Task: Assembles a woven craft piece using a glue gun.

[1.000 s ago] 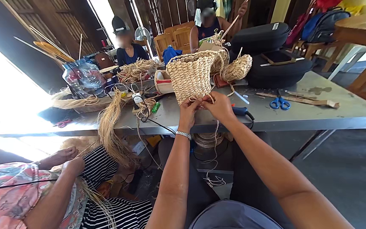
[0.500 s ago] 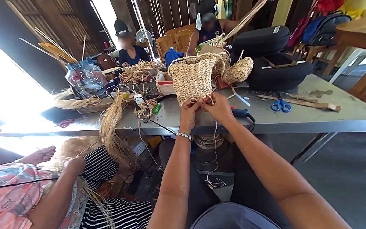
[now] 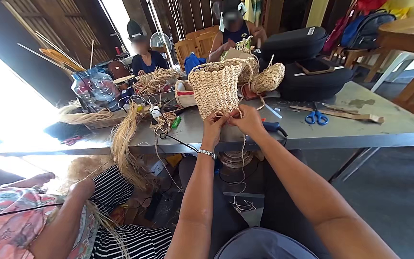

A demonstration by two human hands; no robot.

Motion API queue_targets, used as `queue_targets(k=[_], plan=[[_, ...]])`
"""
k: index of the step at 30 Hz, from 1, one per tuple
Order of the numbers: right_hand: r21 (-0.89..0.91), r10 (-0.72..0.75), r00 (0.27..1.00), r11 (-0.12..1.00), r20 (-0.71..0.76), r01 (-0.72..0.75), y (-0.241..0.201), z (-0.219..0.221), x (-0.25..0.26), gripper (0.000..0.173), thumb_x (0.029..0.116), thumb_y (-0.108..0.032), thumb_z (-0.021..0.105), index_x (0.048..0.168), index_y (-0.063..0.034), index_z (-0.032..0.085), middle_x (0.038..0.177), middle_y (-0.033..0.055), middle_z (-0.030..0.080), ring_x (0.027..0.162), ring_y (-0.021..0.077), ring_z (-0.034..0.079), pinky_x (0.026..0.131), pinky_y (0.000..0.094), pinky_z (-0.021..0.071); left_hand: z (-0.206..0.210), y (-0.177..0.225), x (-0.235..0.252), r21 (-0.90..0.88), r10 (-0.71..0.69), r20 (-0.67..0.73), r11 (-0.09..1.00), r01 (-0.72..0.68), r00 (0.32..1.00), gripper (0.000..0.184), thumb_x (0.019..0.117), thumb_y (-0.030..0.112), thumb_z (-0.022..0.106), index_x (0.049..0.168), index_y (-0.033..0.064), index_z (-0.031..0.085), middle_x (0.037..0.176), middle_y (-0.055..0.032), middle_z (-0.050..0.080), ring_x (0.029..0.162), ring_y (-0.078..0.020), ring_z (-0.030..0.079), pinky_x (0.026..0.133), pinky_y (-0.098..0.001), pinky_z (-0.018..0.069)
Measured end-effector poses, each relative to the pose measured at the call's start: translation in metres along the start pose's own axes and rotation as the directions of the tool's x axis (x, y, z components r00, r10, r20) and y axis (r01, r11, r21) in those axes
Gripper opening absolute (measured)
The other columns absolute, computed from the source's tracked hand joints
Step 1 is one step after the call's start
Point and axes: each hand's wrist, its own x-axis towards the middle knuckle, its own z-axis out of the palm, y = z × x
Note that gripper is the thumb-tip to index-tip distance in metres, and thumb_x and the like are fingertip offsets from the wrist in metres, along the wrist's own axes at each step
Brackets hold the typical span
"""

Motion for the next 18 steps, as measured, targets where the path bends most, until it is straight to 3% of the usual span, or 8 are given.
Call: queue_targets(k=[4, 8, 13, 15, 18], plan=[[0.053, -0.001, 1.000, 0.999, -0.016, 0.002, 0.001, 0.000, 0.000, 0.025, 0.0910, -0.007, 0.077, 0.110, 0.0048, 0.066, 0.098, 0.0152, 0.073, 0.084, 0.0214, 0.074, 0.085, 0.0410, 0.0625, 0.010, 0.008, 0.008, -0.077, 0.003, -0.026, 0.997, -0.005, 1.000, 0.004, 0.0958, 0.008, 0.069, 0.093, 0.0113, 0.068, 0.082, 0.0027, 0.067, 0.068, -0.0048, 0.059, 0.066, -0.0213, 0.0521], [0.107, -0.004, 0.999, 0.994, -0.047, 0.009, 0.001, 0.000, 0.001, 0.030, 0.0912, -0.013, 0.079, 0.110, 0.0061, 0.066, 0.099, 0.0161, 0.072, 0.084, 0.0208, 0.074, 0.085, 0.0406, 0.0628, 0.001, 0.007, -0.001, 0.014, 0.052, 0.021, 0.999, -0.053, 0.998, 0.006, 0.0979, 0.016, 0.069, 0.101, 0.0134, 0.065, 0.080, 0.0022, 0.063, 0.062, -0.0049, 0.057, 0.059, -0.0198, 0.0513], [0.142, 0.008, 0.996, 0.990, -0.087, 0.005, -0.001, 0.001, 0.003, 0.027, 0.0906, -0.009, 0.078, 0.110, 0.0049, 0.066, 0.099, 0.0152, 0.072, 0.084, 0.0196, 0.074, 0.084, 0.0389, 0.0627, 0.005, 0.013, 0.000, 0.026, 0.049, -0.002, 0.998, -0.049, 0.999, 0.012, 0.0983, 0.016, 0.068, 0.109, 0.0116, 0.064, 0.089, 0.0014, 0.064, 0.067, -0.0044, 0.057, 0.062, -0.0188, 0.0506], [0.140, 0.003, 0.996, 0.990, -0.092, 0.010, -0.003, 0.002, 0.004, 0.027, 0.0909, -0.010, 0.078, 0.111, 0.0037, 0.066, 0.098, 0.0137, 0.073, 0.083, 0.0182, 0.074, 0.084, 0.0379, 0.0631, 0.008, 0.009, 0.012, -0.108, 0.041, -0.029, 0.993, -0.044, 0.999, 0.008, 0.0974, 0.009, 0.067, 0.105, 0.0056, 0.067, 0.092, -0.0013, 0.066, 0.073, -0.0070, 0.059, 0.069, -0.0224, 0.0527], [0.138, 0.012, 0.997, 0.990, -0.081, -0.001, -0.006, 0.002, 0.003, 0.027, 0.0911, -0.010, 0.078, 0.111, 0.0034, 0.066, 0.099, 0.0135, 0.073, 0.084, 0.0184, 0.074, 0.084, 0.0375, 0.0630, 0.010, 0.006, 0.019, -0.202, 0.027, -0.052, 0.979, -0.037, 0.998, 0.006, 0.0983, 0.009, 0.064, 0.097, 0.0042, 0.067, 0.084, -0.0011, 0.066, 0.071, -0.0073, 0.060, 0.069, -0.0240, 0.0527]])
